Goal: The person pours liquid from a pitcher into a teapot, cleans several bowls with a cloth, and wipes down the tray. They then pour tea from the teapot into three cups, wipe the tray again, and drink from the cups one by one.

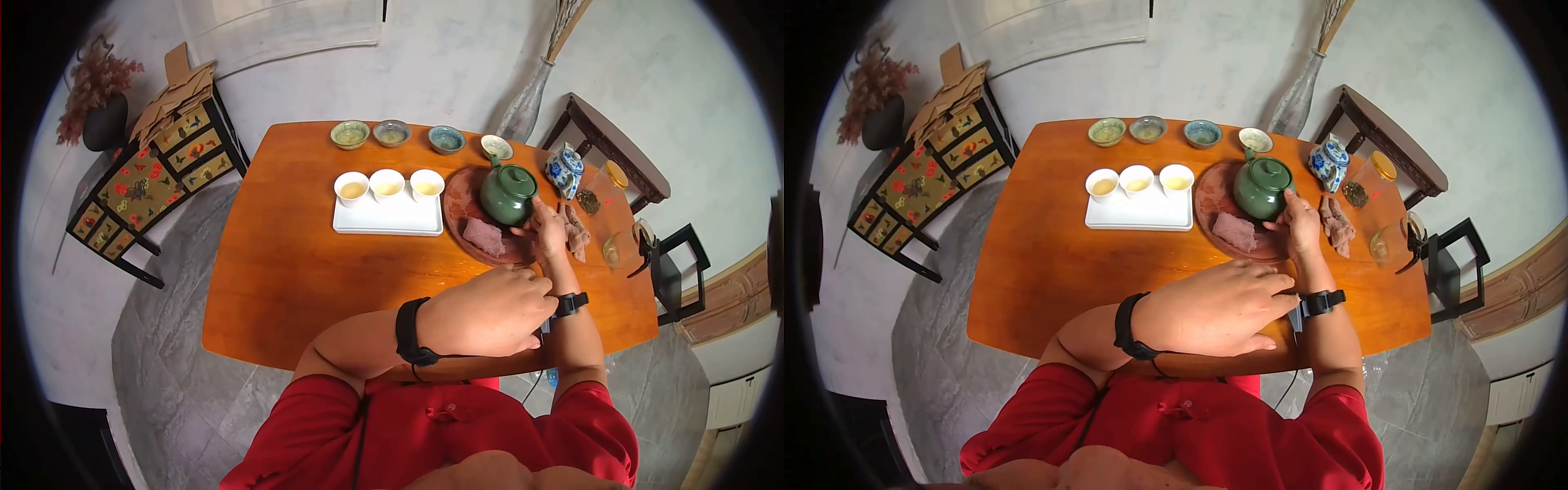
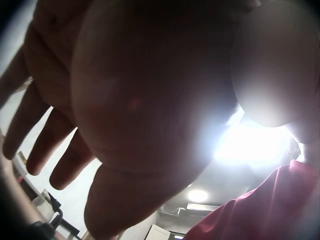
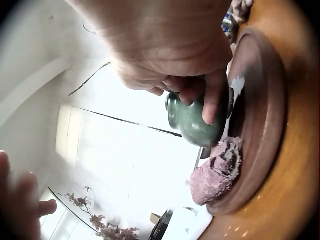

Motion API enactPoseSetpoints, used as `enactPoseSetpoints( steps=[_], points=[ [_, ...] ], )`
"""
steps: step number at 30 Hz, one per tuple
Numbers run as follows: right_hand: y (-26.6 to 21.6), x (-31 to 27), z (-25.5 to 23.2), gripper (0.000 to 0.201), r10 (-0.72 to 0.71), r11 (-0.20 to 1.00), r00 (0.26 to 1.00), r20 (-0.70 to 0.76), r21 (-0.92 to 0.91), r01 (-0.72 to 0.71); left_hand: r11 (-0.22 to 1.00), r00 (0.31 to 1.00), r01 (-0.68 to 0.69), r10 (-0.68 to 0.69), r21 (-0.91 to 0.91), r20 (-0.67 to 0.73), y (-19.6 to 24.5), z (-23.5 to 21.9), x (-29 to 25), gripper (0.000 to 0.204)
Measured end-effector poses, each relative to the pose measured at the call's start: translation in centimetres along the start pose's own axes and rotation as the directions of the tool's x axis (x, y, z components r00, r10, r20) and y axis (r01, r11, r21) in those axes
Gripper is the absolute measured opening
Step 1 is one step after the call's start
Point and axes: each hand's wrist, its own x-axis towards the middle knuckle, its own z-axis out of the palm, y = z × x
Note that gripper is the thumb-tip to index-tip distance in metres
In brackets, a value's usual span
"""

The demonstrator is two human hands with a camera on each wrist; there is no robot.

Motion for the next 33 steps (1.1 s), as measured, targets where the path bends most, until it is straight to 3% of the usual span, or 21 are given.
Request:
enactPoseSetpoints(
  steps=[6, 12, 14, 15, 17, 19, 21, 22, 24, 25, 27, 28, 30, 31, 33],
  points=[
    [1.6, -0.2, -0.3, 0.039, 0.004, 0.998, 1.000, -0.029, 0.068, -0.002, 0.999, 0.995, 0.050, -0.050, 0.007, 0.088, -0.1, 1.3, 0.6, 0.042],
    [1.4, -0.3, -0.7, 0.035, 0.005, 0.998, 0.999, 0.047, 0.055, -0.007, 0.998, 0.958, 0.053, -0.045, -0.019, 0.282, 0.4, 4.9, 2.1, 0.039],
    [1.4, -0.5, -1.0, 0.034, -0.010, 0.999, 0.999, 0.051, 0.047, 0.007, 0.981, 0.922, 0.028, 0.050, -0.194, 0.385, 0.4, 6.5, 2.6, 0.035],
    [1.5, -0.4, -1.1, 0.033, -0.022, 0.999, 0.998, 0.061, 0.032, 0.020, 0.982, 0.919, 0.031, 0.046, -0.187, 0.391, 0.3, 7.3, 3.1, 0.035],
    [1.9, -0.3, -1.5, 0.033, -0.073, 0.997, 0.996, 0.041, -0.001, 0.073, 0.928, 0.792, 0.105, 0.139, -0.357, 0.595, 0.7, 7.7, 4.2, 0.036],
    [2.6, 0.0, -2.1, 0.033, -0.121, 0.992, 0.992, 0.030, -0.040, 0.122, 0.908, 0.805, 0.122, 0.145, -0.400, 0.575, 0.1, 10.6, 3.8, 0.041],
    [3.4, 0.5, -2.8, 0.033, -0.287, 0.924, 0.957, 0.051, -0.250, 0.290, 0.849, 0.819, 0.109, 0.218, -0.517, 0.531, -0.1, 12.3, 3.7, 0.047],
    [3.8, 0.6, -2.8, 0.033, -0.283, 0.927, 0.958, 0.054, -0.242, 0.287, 0.850, 0.818, 0.119, 0.210, -0.514, 0.536, 0.2, 12.5, 3.8, 0.047],
    [4.3, 1.0, -2.9, 0.035, -0.404, 0.878, 0.912, 0.074, -0.248, 0.409, 0.751, 0.741, 0.332, 0.167, -0.571, 0.650, 0.7, 12.9, 4.0, 0.042],
    [4.4, 1.1, -2.9, 0.035, -0.401, 0.881, 0.913, 0.077, -0.242, 0.407, 0.750, 0.740, 0.339, 0.160, -0.568, 0.653, 0.7, 13.7, 3.9, 0.042],
    [4.7, 1.3, -3.0, 0.037, -0.412, 0.881, 0.909, 0.072, -0.224, 0.417, 0.423, 0.728, 0.500, 0.267, -0.756, 0.631, 0.0, 16.3, 3.2, 0.037],
    [4.5, 1.1, -2.9, 0.037, -0.407, 0.884, 0.910, 0.077, -0.219, 0.413, 0.420, 0.730, 0.504, 0.261, -0.755, 0.632, -0.3, 17.0, 3.1, 0.037],
    [3.8, 0.6, -2.9, 0.040, -0.316, 0.915, 0.947, 0.066, -0.244, 0.322, 0.159, 0.729, 0.588, 0.321, -0.793, 0.604, -0.9, 18.5, 2.6, 0.037],
    [3.8, 0.6, -2.9, 0.040, -0.310, 0.917, 0.948, 0.068, -0.242, 0.317, 0.153, 0.730, 0.590, 0.318, -0.793, 0.605, -1.1, 18.6, 2.6, 0.037],
    [3.9, 0.7, -3.0, 0.040, -0.321, 0.911, 0.945, 0.066, -0.250, 0.327, -0.001, 0.710, 0.636, 0.394, -0.772, 0.584, -1.9, 18.5, 2.6, 0.041]
  ],
)
